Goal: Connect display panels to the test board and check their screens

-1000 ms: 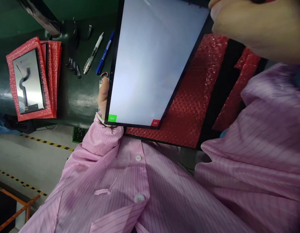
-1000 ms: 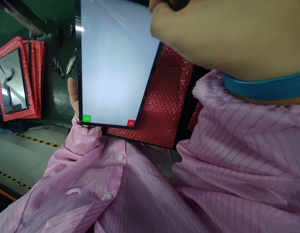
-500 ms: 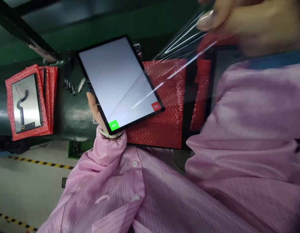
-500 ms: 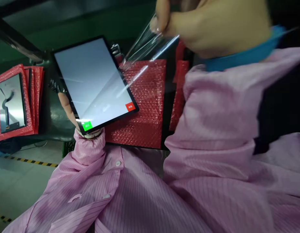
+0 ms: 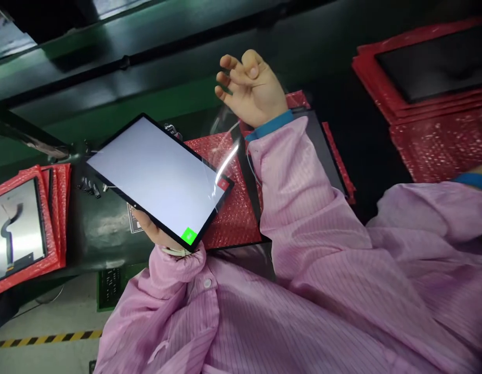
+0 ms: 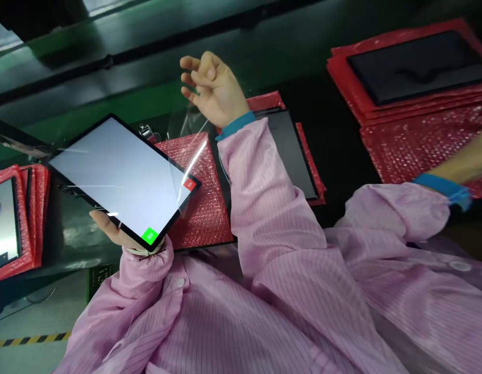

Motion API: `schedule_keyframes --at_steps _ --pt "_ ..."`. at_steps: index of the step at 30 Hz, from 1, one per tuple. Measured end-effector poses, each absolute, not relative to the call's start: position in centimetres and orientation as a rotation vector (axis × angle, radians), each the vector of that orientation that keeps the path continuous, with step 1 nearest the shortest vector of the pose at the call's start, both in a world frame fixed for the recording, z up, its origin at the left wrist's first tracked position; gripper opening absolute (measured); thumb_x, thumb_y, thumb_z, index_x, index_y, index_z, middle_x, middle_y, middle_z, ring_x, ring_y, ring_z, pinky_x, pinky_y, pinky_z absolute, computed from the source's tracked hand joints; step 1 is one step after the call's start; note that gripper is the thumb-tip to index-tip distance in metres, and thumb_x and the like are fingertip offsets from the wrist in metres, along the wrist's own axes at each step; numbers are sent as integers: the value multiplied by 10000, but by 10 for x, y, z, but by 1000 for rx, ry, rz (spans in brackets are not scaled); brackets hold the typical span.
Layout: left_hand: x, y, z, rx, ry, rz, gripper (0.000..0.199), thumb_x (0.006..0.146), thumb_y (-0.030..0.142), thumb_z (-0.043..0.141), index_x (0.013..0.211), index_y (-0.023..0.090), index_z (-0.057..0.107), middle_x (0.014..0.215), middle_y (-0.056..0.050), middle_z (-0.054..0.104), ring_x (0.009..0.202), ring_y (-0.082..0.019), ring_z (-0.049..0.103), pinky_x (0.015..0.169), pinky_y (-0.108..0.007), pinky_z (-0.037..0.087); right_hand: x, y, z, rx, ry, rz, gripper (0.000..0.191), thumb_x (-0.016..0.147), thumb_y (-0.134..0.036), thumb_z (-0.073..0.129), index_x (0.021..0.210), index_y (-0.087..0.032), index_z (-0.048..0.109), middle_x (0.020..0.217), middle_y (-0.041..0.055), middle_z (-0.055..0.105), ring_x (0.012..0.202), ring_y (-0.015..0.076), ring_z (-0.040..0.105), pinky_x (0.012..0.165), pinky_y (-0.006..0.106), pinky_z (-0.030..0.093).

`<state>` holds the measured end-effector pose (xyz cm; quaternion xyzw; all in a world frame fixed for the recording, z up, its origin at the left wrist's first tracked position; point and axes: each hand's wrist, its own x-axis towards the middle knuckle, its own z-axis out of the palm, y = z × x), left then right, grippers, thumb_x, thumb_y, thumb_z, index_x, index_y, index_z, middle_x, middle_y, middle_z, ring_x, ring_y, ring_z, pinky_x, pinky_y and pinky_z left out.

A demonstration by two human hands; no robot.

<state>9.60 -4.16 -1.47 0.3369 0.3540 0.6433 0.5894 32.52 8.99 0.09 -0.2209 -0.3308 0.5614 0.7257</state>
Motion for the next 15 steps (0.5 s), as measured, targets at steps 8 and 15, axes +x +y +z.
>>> schedule_keyframes --at_steps 8,15 --pt "114 -70 -8 847 822 1656 581 967 679 258 1358 365 551 1252 -2 697 1389 -237 510 1132 -393 500 325 94 -2 -581 -746 1282 504 717 -121 716 660 -196 220 999 -68 674 907 113 594 841 265 511" --pt "113 -82 -6 1004 971 1170 1079 639 1018 44 1197 340 673 1059 -75 725 1321 -324 519 1052 -495 509 324 94 -7 -969 -920 1135 592 675 -423 823 665 -216 268 1263 -85 668 1169 181 612 1008 341 544"
